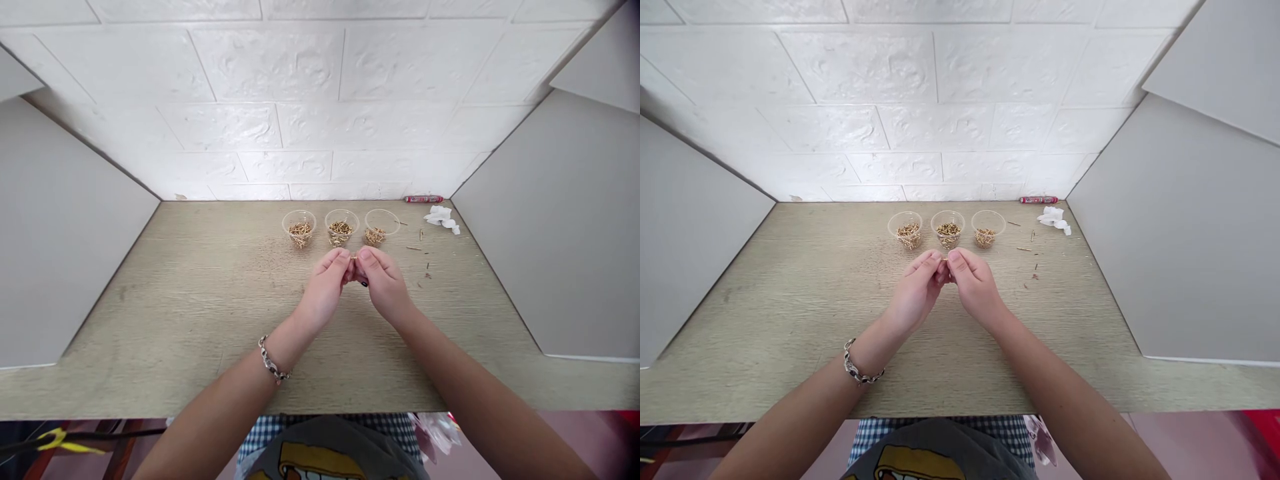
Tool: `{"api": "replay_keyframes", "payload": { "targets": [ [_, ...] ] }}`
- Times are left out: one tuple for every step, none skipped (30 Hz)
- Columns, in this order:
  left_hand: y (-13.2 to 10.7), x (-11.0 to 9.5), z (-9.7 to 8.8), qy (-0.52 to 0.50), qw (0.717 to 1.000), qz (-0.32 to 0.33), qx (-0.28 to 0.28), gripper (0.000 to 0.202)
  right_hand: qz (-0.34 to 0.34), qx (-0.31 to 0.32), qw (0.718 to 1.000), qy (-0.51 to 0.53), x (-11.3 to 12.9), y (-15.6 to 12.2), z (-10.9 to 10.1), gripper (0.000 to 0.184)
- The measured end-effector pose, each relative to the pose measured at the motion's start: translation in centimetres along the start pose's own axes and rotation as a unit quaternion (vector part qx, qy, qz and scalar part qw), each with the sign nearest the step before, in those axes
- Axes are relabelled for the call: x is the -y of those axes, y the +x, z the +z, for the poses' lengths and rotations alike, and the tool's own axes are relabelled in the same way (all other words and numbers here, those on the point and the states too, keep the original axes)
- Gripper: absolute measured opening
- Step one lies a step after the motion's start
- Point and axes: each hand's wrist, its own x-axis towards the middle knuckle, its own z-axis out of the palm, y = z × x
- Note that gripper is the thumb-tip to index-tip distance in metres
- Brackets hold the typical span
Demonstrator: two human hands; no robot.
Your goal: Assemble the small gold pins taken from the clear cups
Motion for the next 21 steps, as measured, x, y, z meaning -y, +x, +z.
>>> {"api": "replay_keyframes", "payload": {
  "targets": [
    [0.0,0.0,0.0,0.001,1.0,0.002,0.0,0.03,-0.005,0.003,1.0,-0.017,-0.1,0.0,-0.1,0.038],
    [0.1,0.1,0.0,0.003,1.0,0.004,-0.001,0.03,-0.01,0.006,0.999,-0.034,-0.1,0.0,-0.1,0.037],
    [0.1,0.1,0.0,0.008,1.0,0.006,-0.003,0.03,-0.015,0.005,0.999,-0.051,-0.1,0.0,-0.2,0.037],
    [0.1,0.2,0.0,0.014,1.0,0.009,-0.005,0.03,-0.021,0.002,0.997,-0.068,-0.1,-0.1,-0.2,0.036],
    [0.1,0.3,0.0,0.023,1.0,0.014,-0.008,0.03,-0.027,-0.004,0.996,-0.085,0.0,-0.1,-0.2,0.036],
    [0.1,0.4,0.0,0.034,0.999,0.02,-0.012,0.03,-0.033,-0.012,0.994,-0.106,0.0,-0.1,-0.2,0.035],
    [0.0,0.6,0.0,0.047,0.998,0.028,-0.015,0.03,-0.042,-0.022,0.99,-0.13,0.1,-0.2,-0.1,0.035],
    [0.0,0.7,-0.1,0.06,0.997,0.036,-0.019,0.03,-0.051,-0.033,0.986,-0.158,0.2,-0.2,0.0,0.035],
    [0.0,0.9,-0.1,0.073,0.996,0.044,-0.025,0.029,-0.061,-0.043,0.979,-0.189,0.2,-0.3,0.1,0.034],
    [0.0,1.0,-0.1,0.085,0.995,0.049,-0.032,0.029,-0.07,-0.055,0.971,-0.222,0.3,-0.4,0.2,0.033],
    [0.0,1.2,-0.2,0.094,0.993,0.052,-0.04,0.028,-0.08,-0.067,0.962,-0.254,0.3,-0.5,0.3,0.032],
    [0.0,1.3,-0.2,0.101,0.992,0.053,-0.048,0.028,-0.089,-0.078,0.952,-0.283,0.4,-0.6,0.4,0.032],
    [0.0,1.4,-0.2,0.104,0.992,0.052,-0.055,0.028,-0.099,-0.085,0.943,-0.307,0.4,-0.6,0.4,0.031],
    [0.0,1.4,-0.3,0.102,0.992,0.049,-0.059,0.028,-0.107,-0.087,0.937,-0.322,0.5,-0.7,0.4,0.031],
    [0.0,1.3,-0.3,0.093,0.993,0.044,-0.057,0.028,-0.115,-0.082,0.934,-0.328,0.5,-0.7,0.4,0.031],
    [0.0,1.2,-0.3,0.078,0.995,0.034,-0.049,0.028,-0.123,-0.07,0.934,-0.328,0.6,-0.6,0.3,0.03],
    [0.0,1.0,-0.3,0.055,0.998,0.021,-0.036,0.028,-0.13,-0.057,0.935,-0.325,0.6,-0.5,0.2,0.03],
    [0.0,0.8,-0.2,0.026,0.999,0.005,-0.02,0.028,-0.138,-0.047,0.936,-0.322,0.6,-0.5,0.0,0.029],
    [0.0,0.7,-0.1,-0.005,1.0,-0.012,-0.008,0.028,-0.145,-0.043,0.934,-0.324,0.6,-0.4,-0.1,0.029],
    [0.0,0.5,0.0,-0.035,0.999,-0.029,-0.001,0.027,-0.154,-0.044,0.93,-0.332,0.6,-0.3,-0.2,0.029],
    [0.0,0.3,0.1,-0.061,0.997,-0.044,-0.002,0.026,-0.166,-0.048,0.922,-0.346,0.5,-0.2,-0.3,0.028]
  ]
}}
